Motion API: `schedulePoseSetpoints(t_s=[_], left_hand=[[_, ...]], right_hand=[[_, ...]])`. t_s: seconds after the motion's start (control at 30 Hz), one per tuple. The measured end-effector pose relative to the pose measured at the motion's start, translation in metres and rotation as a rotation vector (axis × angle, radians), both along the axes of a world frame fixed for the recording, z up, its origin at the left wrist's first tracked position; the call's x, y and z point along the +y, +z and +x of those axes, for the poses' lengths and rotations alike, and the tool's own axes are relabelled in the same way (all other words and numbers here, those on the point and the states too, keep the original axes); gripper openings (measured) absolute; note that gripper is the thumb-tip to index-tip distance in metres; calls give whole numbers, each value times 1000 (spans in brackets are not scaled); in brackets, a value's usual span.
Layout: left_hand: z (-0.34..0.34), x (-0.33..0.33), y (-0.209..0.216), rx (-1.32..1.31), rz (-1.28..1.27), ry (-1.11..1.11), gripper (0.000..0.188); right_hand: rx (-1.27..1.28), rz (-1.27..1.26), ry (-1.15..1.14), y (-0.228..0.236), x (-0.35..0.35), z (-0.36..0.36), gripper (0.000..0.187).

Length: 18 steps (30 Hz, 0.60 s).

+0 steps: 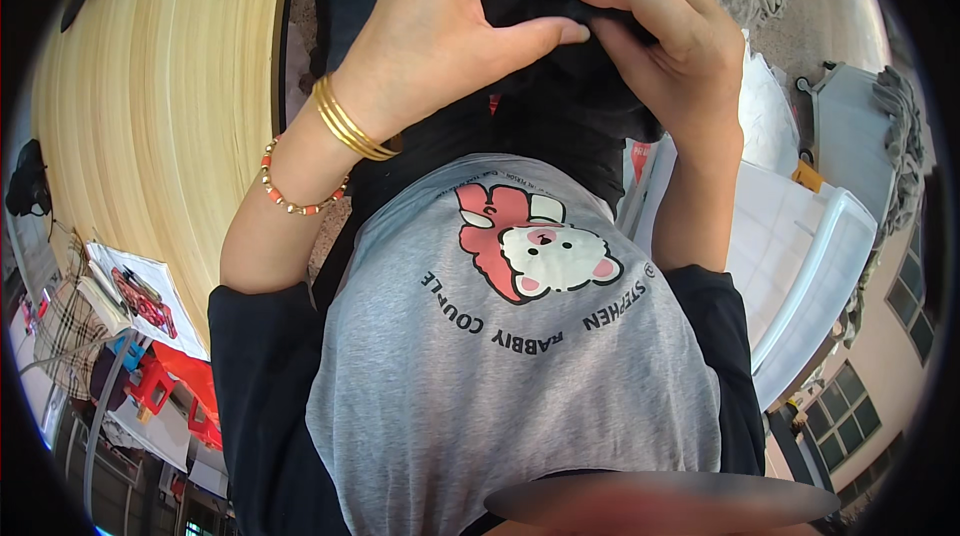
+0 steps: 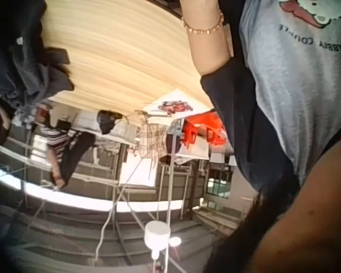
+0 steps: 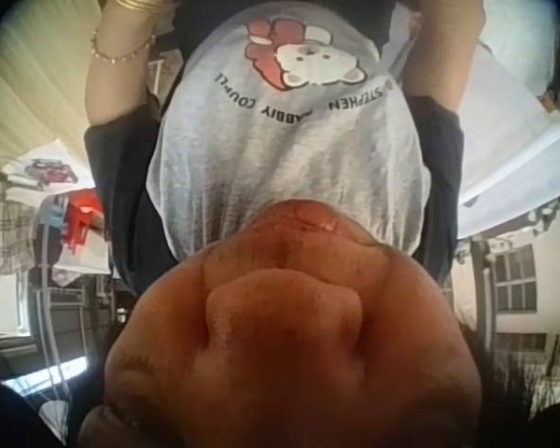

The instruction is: Buttoning garments in a garment factory.

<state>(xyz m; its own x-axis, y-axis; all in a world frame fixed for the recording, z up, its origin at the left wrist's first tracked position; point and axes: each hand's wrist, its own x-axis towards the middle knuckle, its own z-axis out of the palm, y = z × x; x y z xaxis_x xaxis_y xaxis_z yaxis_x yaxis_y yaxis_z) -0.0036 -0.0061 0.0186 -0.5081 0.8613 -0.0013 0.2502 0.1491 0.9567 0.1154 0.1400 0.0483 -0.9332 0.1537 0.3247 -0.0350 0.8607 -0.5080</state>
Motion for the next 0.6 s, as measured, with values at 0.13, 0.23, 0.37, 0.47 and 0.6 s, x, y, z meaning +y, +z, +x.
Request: schedulePoseSetpoints(t_s=[0.13,0.23,0.37,0.47,0.6], left_hand=[[3,-1,-16,221,85,106,40],[4,2,-24,334,160,136,35],[3,5,-27,309,178,166,30],[0,1,-28,188,92,174,29],[1,3,-32,165,184,152,28]], right_hand=[[66,-113,58,-15,5,-5,20],[65,-152,63,-18,7,-6,20],[905,-641,570,-99,29,-50,27],[-2,-438,6,-20,5,-23,38],[-252,-553,95,-26,22,-23,41]])
